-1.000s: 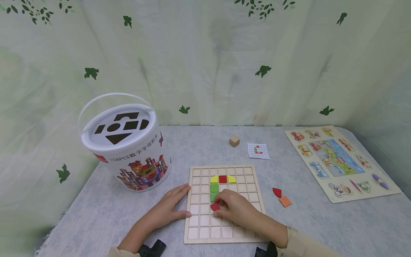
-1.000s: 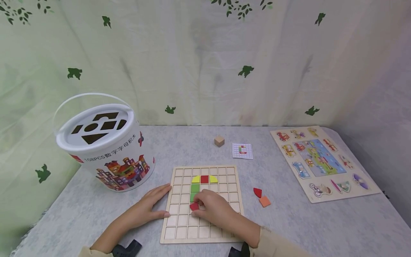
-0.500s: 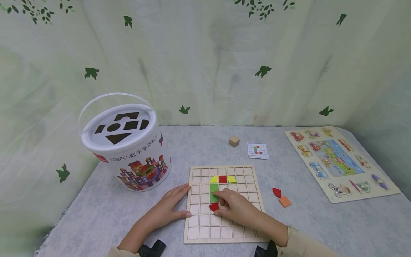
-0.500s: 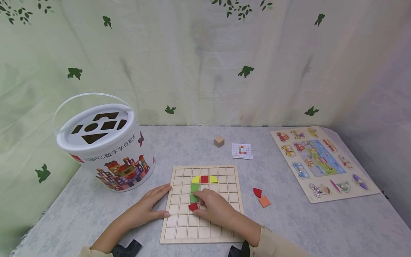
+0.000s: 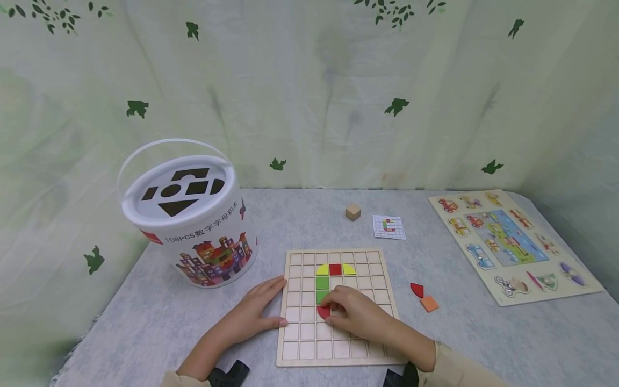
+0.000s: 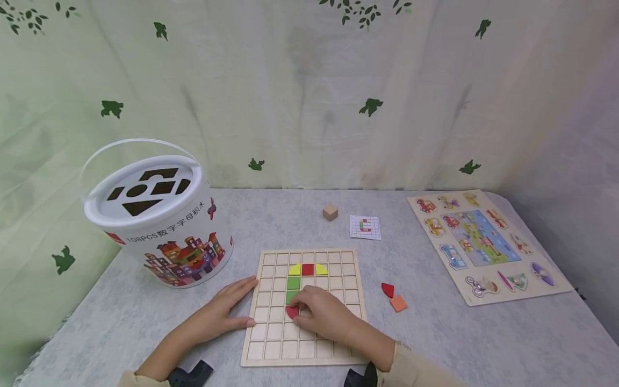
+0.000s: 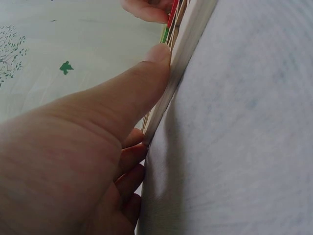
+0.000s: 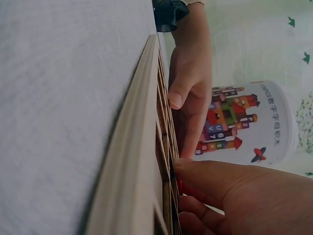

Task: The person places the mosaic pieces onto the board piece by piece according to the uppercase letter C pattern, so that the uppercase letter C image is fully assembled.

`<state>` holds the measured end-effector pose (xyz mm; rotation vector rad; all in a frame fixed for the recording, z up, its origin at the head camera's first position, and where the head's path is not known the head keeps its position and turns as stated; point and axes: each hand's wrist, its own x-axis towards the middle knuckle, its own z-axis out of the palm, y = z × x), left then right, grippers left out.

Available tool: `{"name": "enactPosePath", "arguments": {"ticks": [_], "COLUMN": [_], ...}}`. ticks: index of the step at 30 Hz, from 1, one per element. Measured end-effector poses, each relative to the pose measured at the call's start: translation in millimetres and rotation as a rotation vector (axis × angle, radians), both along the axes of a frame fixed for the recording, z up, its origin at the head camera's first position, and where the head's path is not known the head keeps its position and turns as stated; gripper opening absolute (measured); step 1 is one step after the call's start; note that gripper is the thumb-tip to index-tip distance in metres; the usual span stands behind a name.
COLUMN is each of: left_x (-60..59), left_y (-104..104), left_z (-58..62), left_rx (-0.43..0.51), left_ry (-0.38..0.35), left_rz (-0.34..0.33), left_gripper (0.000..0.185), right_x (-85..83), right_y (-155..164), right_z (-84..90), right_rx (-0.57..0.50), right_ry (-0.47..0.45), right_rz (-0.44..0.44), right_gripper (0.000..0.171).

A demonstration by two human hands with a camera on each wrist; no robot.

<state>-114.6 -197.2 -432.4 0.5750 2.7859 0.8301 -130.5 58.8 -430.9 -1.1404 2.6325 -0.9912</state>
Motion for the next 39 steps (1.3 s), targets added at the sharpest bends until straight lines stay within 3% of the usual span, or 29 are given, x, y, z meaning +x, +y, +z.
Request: {"name": "enactPosePath", "arguments": {"ticks": [10,15,20,25,31,39], "left_x": [0.3,0.5,0.3,0.2,0.2,0.1], "left_y": [-1,-1,0,1,1,0], "left_z": [-0.8,-1.8,-1.2,1.1,1.8,0.0], "left_rx": [-0.001,0.004,0.0,-0.009,-0.002,0.008], "left_ry": [0.008,-0.003,-0.015,-0.015,-0.006,-0.003], "left_rz": [0.003,0.005,0.008,0.009,0.005,0.004], "left_gripper": [0.081,0.082,0.082,0.082,0.082,0.082], "right_x": [0.3,1.8,6.2,11.2,12.2,12.4], "right_y": [0,7,33,77,131,169], "right_z": [1.1,13.0,32.7,42.3,32.0,11.3], "right_rx": [-0.015,0.026,0.026,0.019,0.069,0.157], "right_ry": [-0.045,-0.105,-0.104,-0.031,0.016,-0.069], "right_rz": [0.0,-0.003,-0.042,-0.138,-0.234,-0.311], "right_gripper": [0.017,0.026,0.038,0.041,0.045,0.04]}}
